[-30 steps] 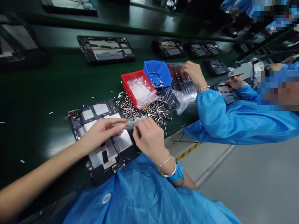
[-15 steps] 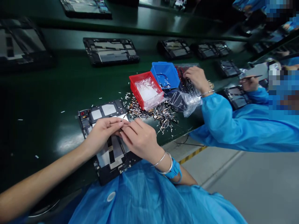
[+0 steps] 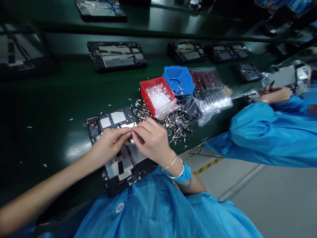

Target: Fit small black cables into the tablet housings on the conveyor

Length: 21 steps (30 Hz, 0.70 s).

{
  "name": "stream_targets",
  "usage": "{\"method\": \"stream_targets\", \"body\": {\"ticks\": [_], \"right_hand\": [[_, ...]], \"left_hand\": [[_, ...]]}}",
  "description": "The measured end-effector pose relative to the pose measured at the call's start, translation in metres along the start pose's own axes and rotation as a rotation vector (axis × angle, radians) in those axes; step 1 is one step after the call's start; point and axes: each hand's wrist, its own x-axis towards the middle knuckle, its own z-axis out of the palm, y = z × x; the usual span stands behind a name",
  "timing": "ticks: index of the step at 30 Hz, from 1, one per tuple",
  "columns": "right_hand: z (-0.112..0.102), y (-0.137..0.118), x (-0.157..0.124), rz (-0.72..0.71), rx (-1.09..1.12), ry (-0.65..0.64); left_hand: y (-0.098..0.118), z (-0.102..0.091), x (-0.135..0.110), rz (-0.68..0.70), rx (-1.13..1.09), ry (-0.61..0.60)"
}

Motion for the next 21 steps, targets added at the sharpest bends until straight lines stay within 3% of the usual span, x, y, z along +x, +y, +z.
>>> {"method": "stream_targets", "body": {"ticks": [2, 9, 13, 21], "right_hand": [[0.001, 0.001, 0.002, 0.015, 0.012, 0.005], [0.001, 0.012, 0.003, 0.192, 0.063, 0.104], [0.003, 0.015, 0.002, 0.209, 0.121, 0.041], [0.001, 0.018, 0.004, 0.283, 0.305, -0.016]], "left_hand": [[0.000, -0.001, 0.001, -0.021, -0.046, -0.007], [-0.004, -0.002, 0.005, -0.285, -0.584, -0.079], [-0.005, -0.002, 0.005, -0.267, -0.575, -0.073], [-0.003, -0.007, 0.005, -0.160, -0.346, -0.080]]}}
